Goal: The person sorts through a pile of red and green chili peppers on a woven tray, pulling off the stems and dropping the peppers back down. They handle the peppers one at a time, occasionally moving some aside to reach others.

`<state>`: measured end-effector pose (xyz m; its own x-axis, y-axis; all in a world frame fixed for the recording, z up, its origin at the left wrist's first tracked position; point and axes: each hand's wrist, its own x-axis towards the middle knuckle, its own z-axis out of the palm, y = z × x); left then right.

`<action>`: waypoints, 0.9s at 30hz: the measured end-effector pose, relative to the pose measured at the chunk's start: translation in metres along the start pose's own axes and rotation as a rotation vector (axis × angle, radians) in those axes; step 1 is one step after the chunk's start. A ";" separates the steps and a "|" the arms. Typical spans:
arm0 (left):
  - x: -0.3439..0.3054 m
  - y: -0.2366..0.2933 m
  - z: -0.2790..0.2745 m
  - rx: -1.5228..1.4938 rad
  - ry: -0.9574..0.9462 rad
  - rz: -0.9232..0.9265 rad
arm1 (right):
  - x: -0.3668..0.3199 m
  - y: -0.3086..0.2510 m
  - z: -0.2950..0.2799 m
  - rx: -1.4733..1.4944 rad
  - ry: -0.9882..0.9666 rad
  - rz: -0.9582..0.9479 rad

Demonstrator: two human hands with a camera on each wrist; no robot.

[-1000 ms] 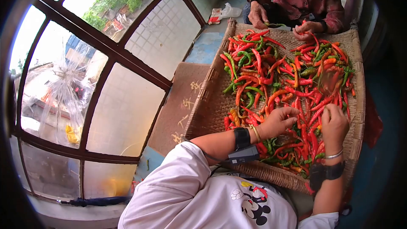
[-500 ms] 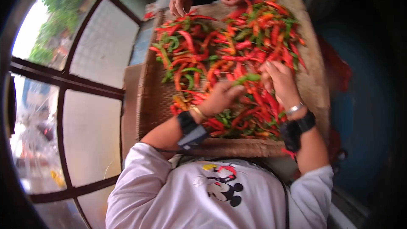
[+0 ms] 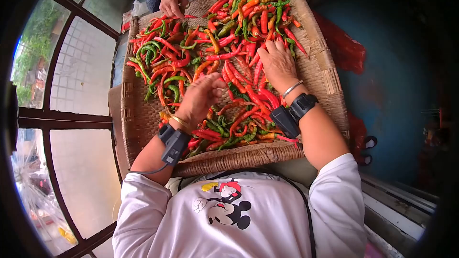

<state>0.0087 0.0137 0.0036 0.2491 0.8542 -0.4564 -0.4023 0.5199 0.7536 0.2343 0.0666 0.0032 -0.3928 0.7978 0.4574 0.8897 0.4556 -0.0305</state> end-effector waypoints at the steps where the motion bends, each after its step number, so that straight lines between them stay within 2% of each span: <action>1: -0.001 -0.005 0.003 0.072 -0.032 -0.006 | -0.001 -0.001 0.003 -0.002 0.001 0.001; 4: -0.006 -0.010 0.011 0.220 -0.117 -0.003 | -0.001 0.000 0.005 -0.080 0.071 -0.023; 6: -0.008 -0.012 0.013 0.267 -0.118 -0.008 | 0.000 0.003 0.004 -0.063 -0.063 -0.041; 14: -0.004 -0.022 0.010 0.451 -0.144 0.093 | 0.001 0.004 -0.006 -0.027 -0.070 -0.107; 19: -0.004 -0.023 0.010 0.472 -0.168 0.074 | 0.001 0.002 -0.004 -0.089 -0.134 -0.072; 24: -0.005 -0.021 0.011 0.437 -0.144 0.109 | 0.008 -0.006 -0.031 -0.056 -0.001 -0.146; 26: -0.007 -0.021 0.012 0.437 -0.134 0.254 | 0.012 -0.015 -0.048 -0.029 0.104 -0.206; 27: -0.006 -0.021 0.011 0.437 -0.133 0.256 | 0.010 -0.018 -0.054 -0.028 0.105 -0.208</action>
<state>0.0251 -0.0022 -0.0049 0.3118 0.9311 -0.1895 -0.0667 0.2204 0.9731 0.2269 0.0453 0.0567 -0.5430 0.6419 0.5414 0.7990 0.5933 0.0979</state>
